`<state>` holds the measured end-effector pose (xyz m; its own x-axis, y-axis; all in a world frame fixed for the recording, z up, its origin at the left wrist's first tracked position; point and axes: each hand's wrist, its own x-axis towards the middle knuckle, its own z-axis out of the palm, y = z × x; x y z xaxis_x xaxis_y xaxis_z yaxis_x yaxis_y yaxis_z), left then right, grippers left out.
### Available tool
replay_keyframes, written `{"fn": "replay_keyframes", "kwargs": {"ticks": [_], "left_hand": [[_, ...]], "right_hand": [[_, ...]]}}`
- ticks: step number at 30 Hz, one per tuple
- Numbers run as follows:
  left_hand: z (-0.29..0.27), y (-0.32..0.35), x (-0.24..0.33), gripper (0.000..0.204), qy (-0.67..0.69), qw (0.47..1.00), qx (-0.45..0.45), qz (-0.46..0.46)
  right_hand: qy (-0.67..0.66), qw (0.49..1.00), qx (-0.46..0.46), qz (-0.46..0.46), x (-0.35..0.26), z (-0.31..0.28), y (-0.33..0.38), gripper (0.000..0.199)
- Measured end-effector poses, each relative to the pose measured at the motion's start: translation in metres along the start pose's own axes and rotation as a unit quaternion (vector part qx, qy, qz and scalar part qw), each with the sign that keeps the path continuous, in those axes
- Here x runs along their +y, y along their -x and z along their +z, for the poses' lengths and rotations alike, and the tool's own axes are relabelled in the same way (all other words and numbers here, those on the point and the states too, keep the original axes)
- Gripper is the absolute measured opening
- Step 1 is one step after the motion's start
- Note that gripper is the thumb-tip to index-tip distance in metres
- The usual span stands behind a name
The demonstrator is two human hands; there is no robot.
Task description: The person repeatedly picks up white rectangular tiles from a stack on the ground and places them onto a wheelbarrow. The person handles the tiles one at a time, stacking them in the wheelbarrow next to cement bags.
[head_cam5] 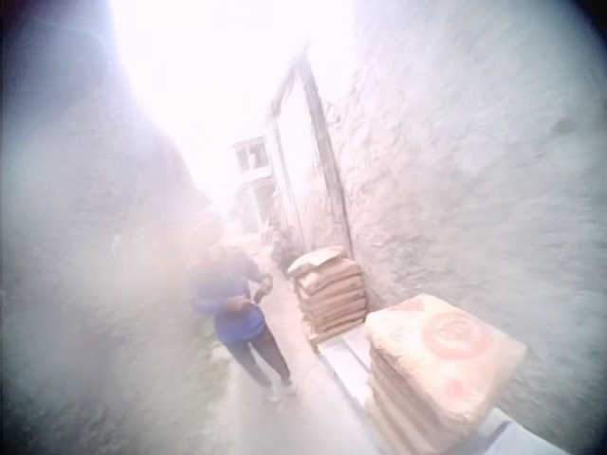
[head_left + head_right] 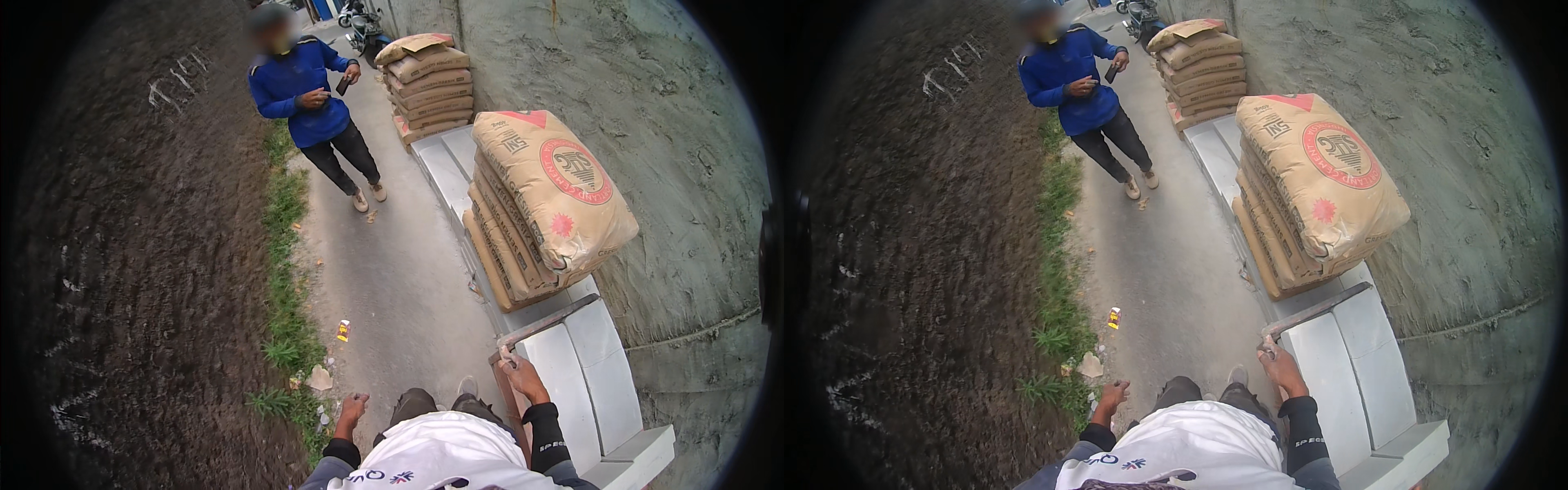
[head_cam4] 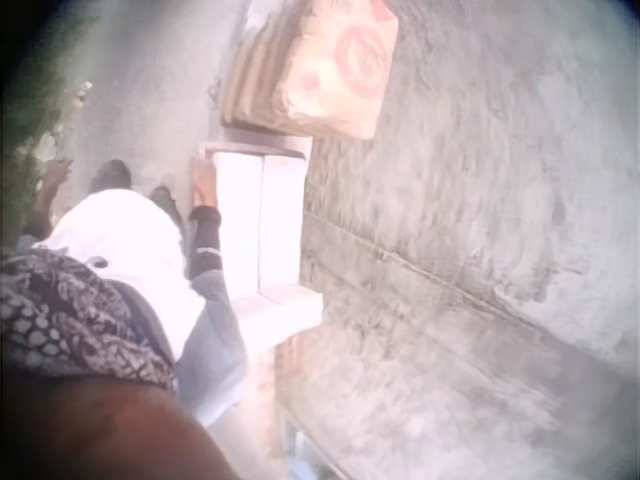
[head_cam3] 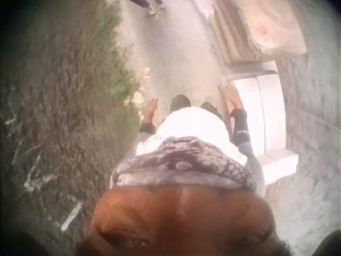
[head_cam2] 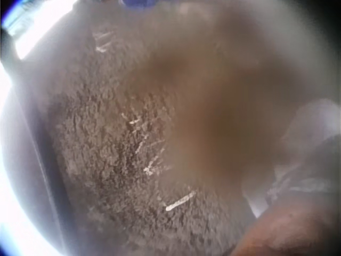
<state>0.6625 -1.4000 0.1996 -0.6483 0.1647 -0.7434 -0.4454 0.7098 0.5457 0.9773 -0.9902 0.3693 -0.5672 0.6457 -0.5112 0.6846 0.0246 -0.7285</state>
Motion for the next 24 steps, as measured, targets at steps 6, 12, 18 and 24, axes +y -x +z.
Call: {"fn": "replay_keyframes", "kwargs": {"ticks": [6,12,18,24], "left_hand": [[0.021,-0.003,0.087,0.043,0.065,0.997,-0.016,0.038],[-0.028,-0.081,0.023,0.046,0.026,0.986,-0.014,-0.164],[-0.1,-0.168,0.063,0.037,-0.068,0.993,-0.052,-0.086],[-0.154,-0.257,0.202,0.031,0.146,0.987,0.053,-0.048]], "right_hand": [[0.074,0.995,0.006,-0.061,-0.039,-0.024,-0.098,0.054],[0.088,0.995,-0.013,-0.038,-0.096,0.024,-0.175,0.058],[0.063,0.992,-0.051,0.093,-0.036,0.088,-0.226,0.06],[-0.067,0.921,-0.06,0.38,0.011,0.104,-0.204,0.056]]}}
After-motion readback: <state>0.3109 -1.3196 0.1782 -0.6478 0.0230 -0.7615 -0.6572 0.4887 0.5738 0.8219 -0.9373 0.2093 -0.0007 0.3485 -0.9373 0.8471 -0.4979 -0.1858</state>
